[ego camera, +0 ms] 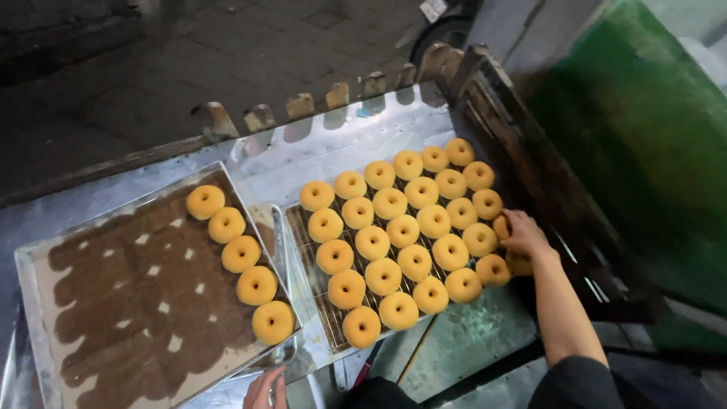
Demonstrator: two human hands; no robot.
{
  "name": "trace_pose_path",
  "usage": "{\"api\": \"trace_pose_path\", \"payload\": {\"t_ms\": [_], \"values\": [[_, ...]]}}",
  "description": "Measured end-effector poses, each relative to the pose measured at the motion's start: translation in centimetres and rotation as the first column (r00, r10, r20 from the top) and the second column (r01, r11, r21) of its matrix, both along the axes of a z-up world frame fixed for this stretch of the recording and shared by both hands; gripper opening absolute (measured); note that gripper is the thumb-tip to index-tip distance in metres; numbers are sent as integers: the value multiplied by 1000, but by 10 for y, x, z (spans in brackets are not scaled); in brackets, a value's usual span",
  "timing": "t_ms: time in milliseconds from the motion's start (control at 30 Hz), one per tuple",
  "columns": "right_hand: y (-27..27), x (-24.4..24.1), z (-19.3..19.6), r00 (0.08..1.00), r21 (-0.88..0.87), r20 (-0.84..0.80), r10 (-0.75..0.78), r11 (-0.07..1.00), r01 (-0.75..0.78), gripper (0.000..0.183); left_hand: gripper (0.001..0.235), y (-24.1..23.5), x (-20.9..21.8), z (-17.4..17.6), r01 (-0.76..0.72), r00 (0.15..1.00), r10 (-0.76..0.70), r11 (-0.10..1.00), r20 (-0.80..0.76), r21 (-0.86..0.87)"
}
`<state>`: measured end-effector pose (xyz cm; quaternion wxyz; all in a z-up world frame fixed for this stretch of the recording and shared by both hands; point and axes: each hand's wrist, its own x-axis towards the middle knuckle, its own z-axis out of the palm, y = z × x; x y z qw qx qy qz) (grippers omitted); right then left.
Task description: The person arranges cooked doughnuts on a wire rack and a tray, then uses a wooden stick and a slotted spatula to flip doughnuts frying in a large pot of oil. The person continues to flip and monitor the doughnuts as they cook.
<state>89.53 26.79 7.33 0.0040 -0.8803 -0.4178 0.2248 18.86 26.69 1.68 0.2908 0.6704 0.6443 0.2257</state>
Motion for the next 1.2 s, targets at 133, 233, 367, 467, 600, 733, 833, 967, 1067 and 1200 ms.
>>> {"api": "trace_pose_path", "payload": {"t_ms": [133,233,367,467,600,733,833,967,1067,1200], "values": [[-20,32,-46,993,459,13,118,881,-111,95,22,7,-1,-1,45,998,-58,957,36,286],[-25,8,-34,979,685,-96,-180,702,197,84,16,14,-7,15,34,995,-68,925,77,378],[-15,-64,-38,673,661,-738,35,235,713,64,21,23,-12,54,58,985,-106,946,136,318],[19,-166,-62,485,519,-855,185,343,783,29,21,35,-22,63,21,986,-85,921,147,389],[73,-377,-16,491,537,-784,380,812,228,70,23,51,-38,59,-94,981,21,921,194,378],[109,-545,32,519,617,-592,617,761,-201,79,21,73,-56,87,-254,917,212,963,337,88],[121,-605,26,466,530,-142,873,464,-709,76,22,89,-69,73,-323,883,260,941,391,102],[120,-612,3,478,390,157,864,390,-834,75,28,117,-76,59,-336,860,355,934,365,-117],[101,-591,21,573,477,118,811,460,-749,62,29,157,-74,30,-346,844,332,937,422,-46],[81,-549,26,731,656,30,682,539,-529,45,41,262,-45,50,-314,819,302,947,488,-60]]}}
